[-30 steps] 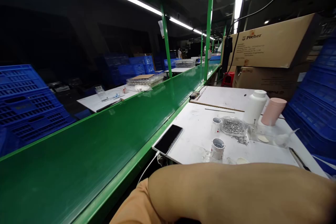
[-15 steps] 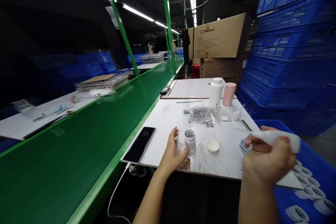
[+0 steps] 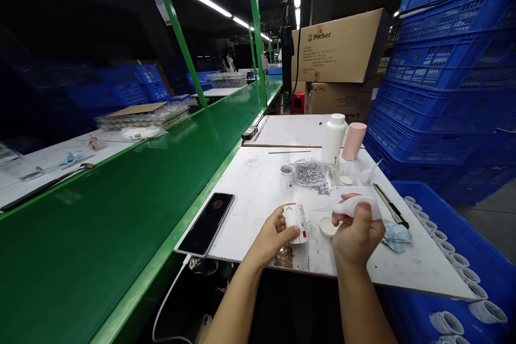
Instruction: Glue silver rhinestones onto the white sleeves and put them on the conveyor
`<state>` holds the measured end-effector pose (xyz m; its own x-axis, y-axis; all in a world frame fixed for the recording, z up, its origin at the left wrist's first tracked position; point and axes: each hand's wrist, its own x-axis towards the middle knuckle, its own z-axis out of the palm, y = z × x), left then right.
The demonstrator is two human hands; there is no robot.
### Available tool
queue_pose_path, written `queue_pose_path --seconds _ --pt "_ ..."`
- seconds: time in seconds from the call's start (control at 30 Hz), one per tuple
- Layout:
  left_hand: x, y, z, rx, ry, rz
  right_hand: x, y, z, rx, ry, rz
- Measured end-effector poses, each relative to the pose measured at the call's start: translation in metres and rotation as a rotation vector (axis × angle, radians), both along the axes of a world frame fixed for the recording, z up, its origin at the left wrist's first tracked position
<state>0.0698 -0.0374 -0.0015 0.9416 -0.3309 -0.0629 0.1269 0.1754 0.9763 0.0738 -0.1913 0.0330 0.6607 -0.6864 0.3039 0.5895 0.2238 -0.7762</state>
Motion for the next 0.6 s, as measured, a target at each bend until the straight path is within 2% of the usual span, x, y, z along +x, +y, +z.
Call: queue_pose_path --seconds 0.27,0.6 --pt "-0.001 -0.005 0.004 0.031 0.033 -0.026 0.007 0.015 -0.020 -0.147 0.087 -0.066" --pt "-0.001 -0.005 -0.001 0.061 0.011 -0.020 0.011 0.015 -0.023 -0.175 0.110 -0.110"
